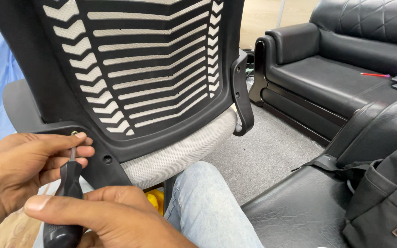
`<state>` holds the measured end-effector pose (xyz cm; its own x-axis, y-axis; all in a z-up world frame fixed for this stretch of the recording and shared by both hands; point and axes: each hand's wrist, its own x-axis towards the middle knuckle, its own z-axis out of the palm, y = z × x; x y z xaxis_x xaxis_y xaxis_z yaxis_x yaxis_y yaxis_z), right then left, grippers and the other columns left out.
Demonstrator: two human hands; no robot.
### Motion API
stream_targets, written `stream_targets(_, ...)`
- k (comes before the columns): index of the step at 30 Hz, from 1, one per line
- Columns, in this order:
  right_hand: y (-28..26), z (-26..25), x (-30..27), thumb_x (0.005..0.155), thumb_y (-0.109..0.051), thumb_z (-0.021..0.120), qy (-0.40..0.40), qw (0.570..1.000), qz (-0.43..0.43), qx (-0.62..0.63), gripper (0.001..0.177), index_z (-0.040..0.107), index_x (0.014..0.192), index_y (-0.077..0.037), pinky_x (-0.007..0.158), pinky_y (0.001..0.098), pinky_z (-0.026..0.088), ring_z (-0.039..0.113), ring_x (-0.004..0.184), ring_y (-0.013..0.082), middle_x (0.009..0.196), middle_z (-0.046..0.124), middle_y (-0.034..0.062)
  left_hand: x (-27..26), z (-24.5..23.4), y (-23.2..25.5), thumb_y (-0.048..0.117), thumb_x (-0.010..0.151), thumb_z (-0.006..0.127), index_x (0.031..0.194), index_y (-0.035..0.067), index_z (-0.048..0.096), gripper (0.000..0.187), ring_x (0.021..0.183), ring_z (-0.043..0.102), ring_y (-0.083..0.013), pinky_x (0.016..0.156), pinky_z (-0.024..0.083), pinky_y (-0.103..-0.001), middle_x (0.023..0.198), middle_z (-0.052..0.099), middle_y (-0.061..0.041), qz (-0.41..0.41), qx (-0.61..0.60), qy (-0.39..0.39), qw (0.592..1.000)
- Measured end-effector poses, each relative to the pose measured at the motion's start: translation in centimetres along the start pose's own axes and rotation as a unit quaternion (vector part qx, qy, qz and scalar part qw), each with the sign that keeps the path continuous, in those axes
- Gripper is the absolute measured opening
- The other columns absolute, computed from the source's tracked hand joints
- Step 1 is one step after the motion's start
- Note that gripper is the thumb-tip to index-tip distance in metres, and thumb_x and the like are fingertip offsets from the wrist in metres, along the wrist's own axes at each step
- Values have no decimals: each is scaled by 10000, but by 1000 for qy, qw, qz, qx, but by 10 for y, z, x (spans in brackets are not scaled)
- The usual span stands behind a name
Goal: The person uses a screwdriver to tighten a screw on the left side of an office chair backrest, then moves to the right side to tighten a second screw. The chair is held steady while the screws are secured.
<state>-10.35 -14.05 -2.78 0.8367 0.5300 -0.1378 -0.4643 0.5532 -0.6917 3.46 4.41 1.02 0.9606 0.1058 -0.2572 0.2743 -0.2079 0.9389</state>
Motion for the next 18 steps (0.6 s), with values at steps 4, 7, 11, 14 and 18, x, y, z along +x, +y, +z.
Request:
stream_targets(4, -13, -2, -9, 991, -261, 575, -94, 988, 40, 118, 254, 605, 1099, -34, 541, 195, 575, 694, 614, 106, 821, 684, 87, 3, 2, -2, 165, 986, 693, 1106, -55, 754, 258, 712, 718, -161, 538, 528, -210, 924, 804, -158, 10, -44, -2, 999)
stream_targets(7, -20, -6, -20, 980, -225, 565, -91, 971, 99, 198, 320, 552, 1169, 32, 648, 235, 648, 758, 735, 204, 910, 710, 180, 2, 6, -4, 175, 991, 680, 1090, -23, 747, 232, 719, 721, -150, 569, 553, -204, 915, 787, -127, -5, -108, -24, 994)
stream_targets(11, -20, -9, -20, 1090, -186, 692, -142, 968, 67, 194, 285, 601, 1253, 29, 704, 233, 659, 753, 784, 191, 938, 722, 176, -5, 9, -11, 182, 975, 654, 1053, 17, 709, 191, 686, 700, -84, 536, 541, -204, 893, 759, -61, -8, -174, -35, 984)
stream_targets(14, -12, -6, -15, 1082, -85, 660, -224, 950, -7, 216, 264, 571, 1204, 131, 701, 252, 647, 754, 828, 223, 982, 721, 215, -9, 3, -7, 218, 978, 701, 1061, 5, 736, 231, 624, 638, -79, 493, 487, -217, 864, 745, -84, 6, -107, -32, 994)
stream_targets(18, -14, -7, -19, 1077, -274, 613, -192, 963, 41, 185, 398, 583, 1220, 96, 707, 260, 653, 756, 809, 224, 991, 710, 229, -11, 5, -7, 235, 986, 720, 1082, -15, 781, 275, 590, 588, -70, 491, 500, -229, 842, 740, -88, 15, -80, -38, 996)
